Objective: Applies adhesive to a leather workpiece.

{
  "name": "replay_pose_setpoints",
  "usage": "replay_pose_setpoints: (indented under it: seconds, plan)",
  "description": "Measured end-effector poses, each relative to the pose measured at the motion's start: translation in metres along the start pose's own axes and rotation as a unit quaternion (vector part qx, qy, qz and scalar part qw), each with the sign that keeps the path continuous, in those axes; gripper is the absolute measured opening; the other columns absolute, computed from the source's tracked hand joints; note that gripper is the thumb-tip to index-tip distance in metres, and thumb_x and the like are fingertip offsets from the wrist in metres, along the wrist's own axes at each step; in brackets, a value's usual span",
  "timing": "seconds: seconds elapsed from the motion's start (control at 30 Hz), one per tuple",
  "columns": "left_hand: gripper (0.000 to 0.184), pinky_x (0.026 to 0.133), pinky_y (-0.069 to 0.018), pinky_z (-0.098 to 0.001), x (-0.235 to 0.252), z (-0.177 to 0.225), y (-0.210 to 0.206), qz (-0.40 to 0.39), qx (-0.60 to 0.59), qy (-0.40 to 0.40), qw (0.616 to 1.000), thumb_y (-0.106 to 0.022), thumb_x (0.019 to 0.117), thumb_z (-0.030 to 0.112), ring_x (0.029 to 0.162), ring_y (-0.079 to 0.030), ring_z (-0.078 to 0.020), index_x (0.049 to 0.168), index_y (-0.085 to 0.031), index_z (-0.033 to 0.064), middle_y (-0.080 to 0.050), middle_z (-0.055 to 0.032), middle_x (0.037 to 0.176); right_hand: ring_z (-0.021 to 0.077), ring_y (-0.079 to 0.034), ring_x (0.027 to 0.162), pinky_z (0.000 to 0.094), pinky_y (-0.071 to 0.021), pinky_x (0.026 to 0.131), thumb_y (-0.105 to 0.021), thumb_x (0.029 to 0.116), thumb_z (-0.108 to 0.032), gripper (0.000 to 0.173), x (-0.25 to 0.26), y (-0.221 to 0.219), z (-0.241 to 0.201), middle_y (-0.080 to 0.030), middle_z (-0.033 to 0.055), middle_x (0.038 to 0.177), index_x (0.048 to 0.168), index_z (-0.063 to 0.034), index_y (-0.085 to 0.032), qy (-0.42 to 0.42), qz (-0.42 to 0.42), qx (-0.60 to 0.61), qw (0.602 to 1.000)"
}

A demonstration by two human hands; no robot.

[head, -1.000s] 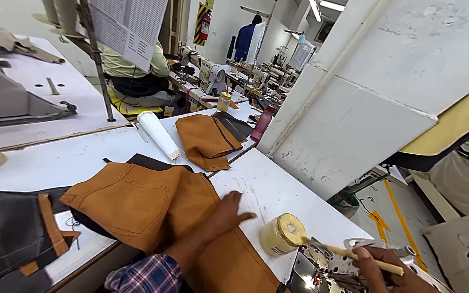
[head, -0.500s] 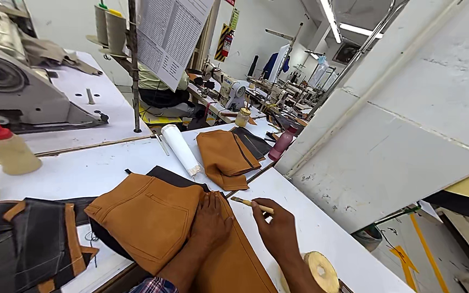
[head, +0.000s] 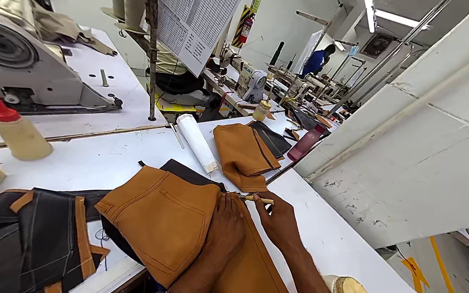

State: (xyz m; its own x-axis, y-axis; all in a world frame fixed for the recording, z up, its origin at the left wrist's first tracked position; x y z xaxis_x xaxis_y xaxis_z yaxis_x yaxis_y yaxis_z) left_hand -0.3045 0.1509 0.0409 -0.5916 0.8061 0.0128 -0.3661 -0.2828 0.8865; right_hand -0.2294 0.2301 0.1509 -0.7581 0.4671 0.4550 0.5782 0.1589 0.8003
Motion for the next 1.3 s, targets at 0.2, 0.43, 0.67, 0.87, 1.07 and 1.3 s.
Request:
replay_pose_setpoints:
  seconds: [0.2, 0.43, 0.67, 0.87, 1.07, 1.3]
  plan:
    - [0.060, 0.126, -0.0187, -0.0489, 0.000, 0.001, 0.000, 0.007, 0.011, 0.001, 1.000, -0.020, 0.1087, 0.031, 0.155, -0.026, -0.0334, 0.154, -0.039, -0.0037, -0.032, -0.0202, 0.165, 0.0041, -0.065, 0.069, 0.0232, -0.0556, 0.061, -0.058, 0.1018, -0.034, 0.025, 0.005, 0.003, -0.004, -0.072, -0.0050, 0.088, 0.102, -0.0162, -0.076, 0.015, 0.014, -0.002, 1.000]
    - [0.059, 0.126, -0.0192, -0.0487, 0.000, 0.001, 0.000, 0.017, 0.019, 0.000, 1.000, -0.021, 0.1085, 0.029, 0.154, -0.028, -0.0336, 0.154, -0.039, -0.0037, -0.034, -0.0203, 0.164, 0.0034, -0.061, 0.063, 0.0233, -0.0528, 0.056, -0.055, 0.1017, -0.034, 0.026, 0.006, 0.014, -0.008, -0.068, -0.0070, 0.079, 0.097, -0.0176, -0.074, 0.002, 0.027, -0.023, 0.999]
    - [0.057, 0.126, -0.0203, -0.0483, -0.001, 0.001, 0.001, 0.033, 0.042, -0.004, 0.999, -0.023, 0.1075, 0.027, 0.153, -0.030, -0.0326, 0.152, -0.043, -0.0035, -0.038, -0.0196, 0.162, 0.0043, -0.052, 0.053, 0.0235, -0.0452, 0.048, -0.054, 0.1006, -0.032, 0.026, 0.002, 0.025, -0.014, -0.057, -0.0074, 0.065, 0.086, -0.0168, -0.069, -0.005, 0.038, -0.032, 0.999]
    - [0.056, 0.125, -0.0210, -0.0481, -0.002, 0.001, 0.005, 0.039, 0.038, -0.007, 0.999, -0.027, 0.1070, 0.025, 0.153, -0.031, -0.0324, 0.152, -0.044, -0.0034, -0.037, -0.0201, 0.162, 0.0076, -0.063, 0.068, 0.0288, -0.0546, 0.061, -0.055, 0.1040, -0.041, 0.030, 0.003, 0.001, -0.005, -0.069, -0.0047, 0.086, 0.105, -0.0181, -0.074, -0.012, -0.023, -0.008, 1.000]
    - [0.054, 0.125, -0.0227, -0.0468, -0.003, 0.002, 0.005, 0.048, 0.037, -0.005, 0.998, -0.027, 0.1066, 0.024, 0.152, -0.033, -0.0325, 0.149, -0.047, -0.0043, -0.041, -0.0202, 0.160, 0.0074, -0.055, 0.055, 0.0276, -0.0479, 0.050, -0.052, 0.1022, -0.037, 0.030, 0.001, 0.019, -0.012, -0.058, -0.0059, 0.066, 0.089, -0.0165, -0.069, -0.006, 0.015, -0.041, 0.999]
    - [0.054, 0.125, -0.0223, -0.0475, -0.002, 0.001, 0.003, 0.041, 0.042, -0.004, 0.998, -0.030, 0.1063, 0.025, 0.153, -0.031, -0.0317, 0.150, -0.046, -0.0036, -0.038, -0.0193, 0.162, 0.0086, -0.056, 0.057, 0.0296, -0.0491, 0.052, -0.050, 0.1027, -0.037, 0.032, -0.009, 0.025, -0.016, -0.058, -0.0055, 0.066, 0.086, -0.0169, -0.069, -0.005, 0.000, -0.063, 0.998]
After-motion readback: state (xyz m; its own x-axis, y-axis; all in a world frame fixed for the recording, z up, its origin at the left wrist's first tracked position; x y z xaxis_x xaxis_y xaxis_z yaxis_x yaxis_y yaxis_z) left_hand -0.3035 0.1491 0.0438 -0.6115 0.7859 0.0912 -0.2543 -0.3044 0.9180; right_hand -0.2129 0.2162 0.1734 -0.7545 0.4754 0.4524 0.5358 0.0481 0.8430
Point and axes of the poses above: each hand's wrist, its own x-axis towards the middle knuckle, its own y-axis out of the back of the hand, z = x × y, the point moved 9 cm from there along x, towards the middle knuckle
